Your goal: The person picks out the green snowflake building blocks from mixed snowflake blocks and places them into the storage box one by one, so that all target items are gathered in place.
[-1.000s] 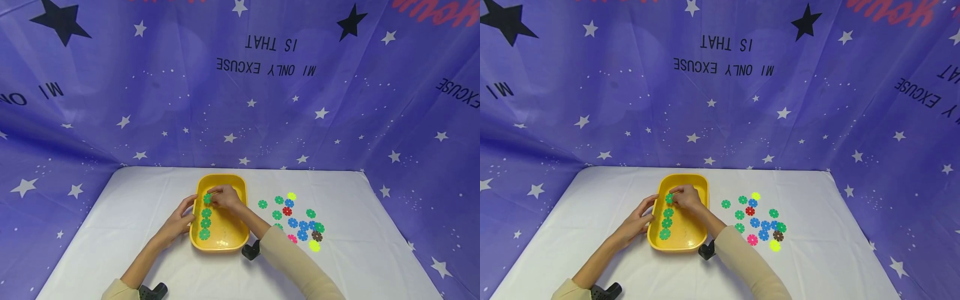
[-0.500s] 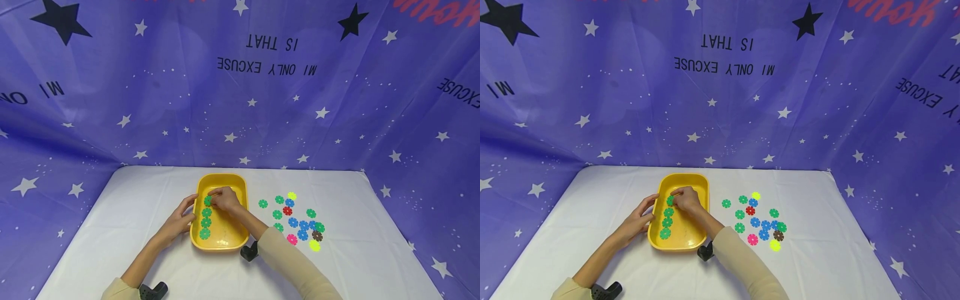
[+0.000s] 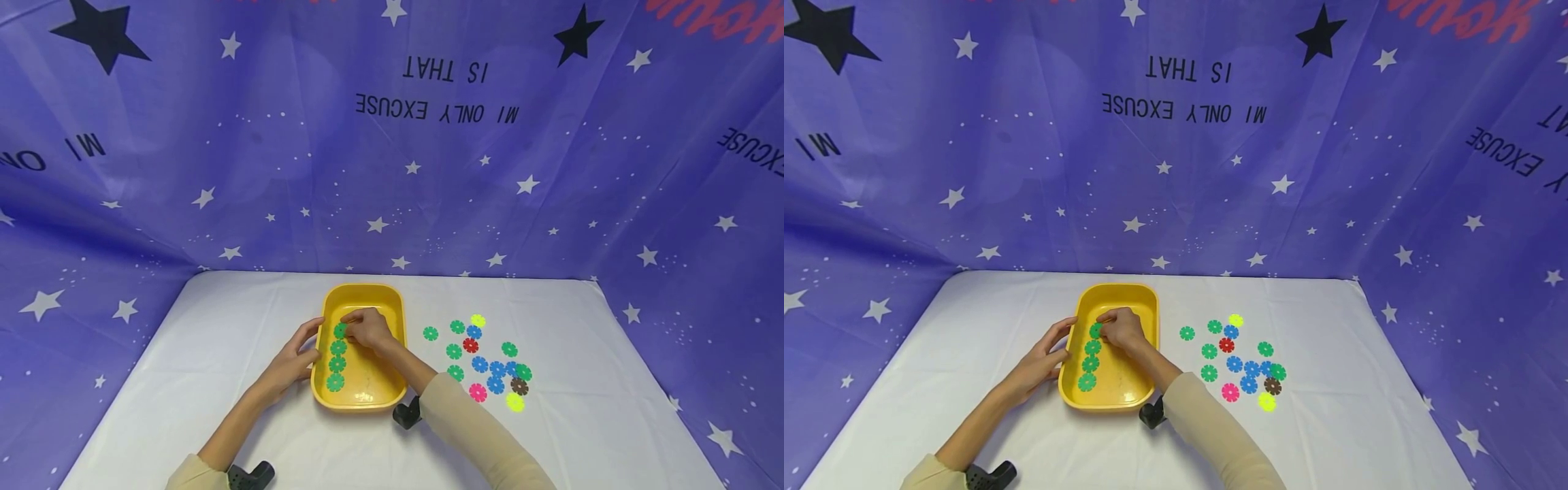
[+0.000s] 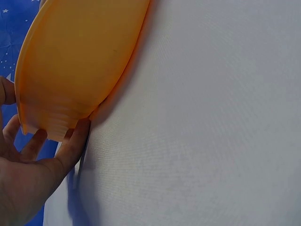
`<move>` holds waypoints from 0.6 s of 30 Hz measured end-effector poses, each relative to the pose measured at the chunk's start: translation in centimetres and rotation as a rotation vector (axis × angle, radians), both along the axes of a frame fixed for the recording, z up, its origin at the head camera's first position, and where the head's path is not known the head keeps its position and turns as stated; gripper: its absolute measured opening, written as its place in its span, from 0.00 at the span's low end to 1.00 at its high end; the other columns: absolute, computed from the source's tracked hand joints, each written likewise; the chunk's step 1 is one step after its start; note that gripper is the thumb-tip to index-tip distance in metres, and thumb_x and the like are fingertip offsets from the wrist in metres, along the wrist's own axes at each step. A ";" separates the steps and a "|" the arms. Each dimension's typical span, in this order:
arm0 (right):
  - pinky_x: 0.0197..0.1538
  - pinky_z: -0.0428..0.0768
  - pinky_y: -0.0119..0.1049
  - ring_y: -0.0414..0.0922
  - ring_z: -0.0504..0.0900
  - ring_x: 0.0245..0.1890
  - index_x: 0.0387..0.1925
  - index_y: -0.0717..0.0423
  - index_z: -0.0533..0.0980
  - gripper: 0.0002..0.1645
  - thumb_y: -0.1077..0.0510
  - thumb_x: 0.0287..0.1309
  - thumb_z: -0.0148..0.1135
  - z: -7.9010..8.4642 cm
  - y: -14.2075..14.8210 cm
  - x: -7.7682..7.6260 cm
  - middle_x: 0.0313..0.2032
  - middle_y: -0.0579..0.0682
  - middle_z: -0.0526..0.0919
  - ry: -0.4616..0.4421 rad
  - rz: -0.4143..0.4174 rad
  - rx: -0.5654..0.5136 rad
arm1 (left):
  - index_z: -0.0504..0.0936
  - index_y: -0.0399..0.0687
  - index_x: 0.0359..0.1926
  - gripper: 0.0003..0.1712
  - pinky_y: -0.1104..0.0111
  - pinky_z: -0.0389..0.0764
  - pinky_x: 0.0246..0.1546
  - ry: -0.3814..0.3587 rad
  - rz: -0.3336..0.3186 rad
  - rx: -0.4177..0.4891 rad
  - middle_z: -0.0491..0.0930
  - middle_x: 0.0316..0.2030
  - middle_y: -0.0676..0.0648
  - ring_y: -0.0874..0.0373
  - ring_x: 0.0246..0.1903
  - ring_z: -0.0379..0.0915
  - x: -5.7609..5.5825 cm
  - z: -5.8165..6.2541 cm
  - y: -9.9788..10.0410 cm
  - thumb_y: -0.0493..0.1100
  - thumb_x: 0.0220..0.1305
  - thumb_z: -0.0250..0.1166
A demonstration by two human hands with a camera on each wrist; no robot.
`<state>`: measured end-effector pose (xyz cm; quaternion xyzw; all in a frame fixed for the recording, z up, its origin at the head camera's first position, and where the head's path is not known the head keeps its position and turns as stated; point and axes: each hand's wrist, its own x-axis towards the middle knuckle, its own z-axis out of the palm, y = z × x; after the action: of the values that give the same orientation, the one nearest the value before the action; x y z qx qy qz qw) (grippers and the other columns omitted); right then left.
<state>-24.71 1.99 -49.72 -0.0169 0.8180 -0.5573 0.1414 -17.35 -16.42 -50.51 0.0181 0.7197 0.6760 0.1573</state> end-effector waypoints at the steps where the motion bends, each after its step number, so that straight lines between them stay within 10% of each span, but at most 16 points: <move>1: 0.34 0.85 0.32 0.43 0.85 0.28 0.44 0.62 0.86 0.14 0.71 0.57 0.63 0.0 0.0 0.0 0.28 0.50 0.84 0.001 0.000 0.002 | 0.56 0.58 0.76 0.41 0.52 0.82 0.50 0.000 0.001 0.000 0.47 0.76 0.39 0.36 0.64 0.64 0.0 0.0 0.0 0.33 0.64 0.54; 18: 0.33 0.85 0.31 0.43 0.86 0.28 0.44 0.64 0.85 0.13 0.71 0.56 0.65 0.0 -0.1 0.1 0.30 0.53 0.85 0.030 -0.003 0.030 | 0.55 0.57 0.77 0.41 0.52 0.81 0.51 0.005 0.002 -0.007 0.45 0.76 0.38 0.34 0.66 0.61 0.0 0.0 -0.1 0.34 0.64 0.55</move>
<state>-24.56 1.90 -49.72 -0.0221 0.8283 -0.5448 0.1286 -17.36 -16.49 -50.53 0.0182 0.7225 0.6736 0.1549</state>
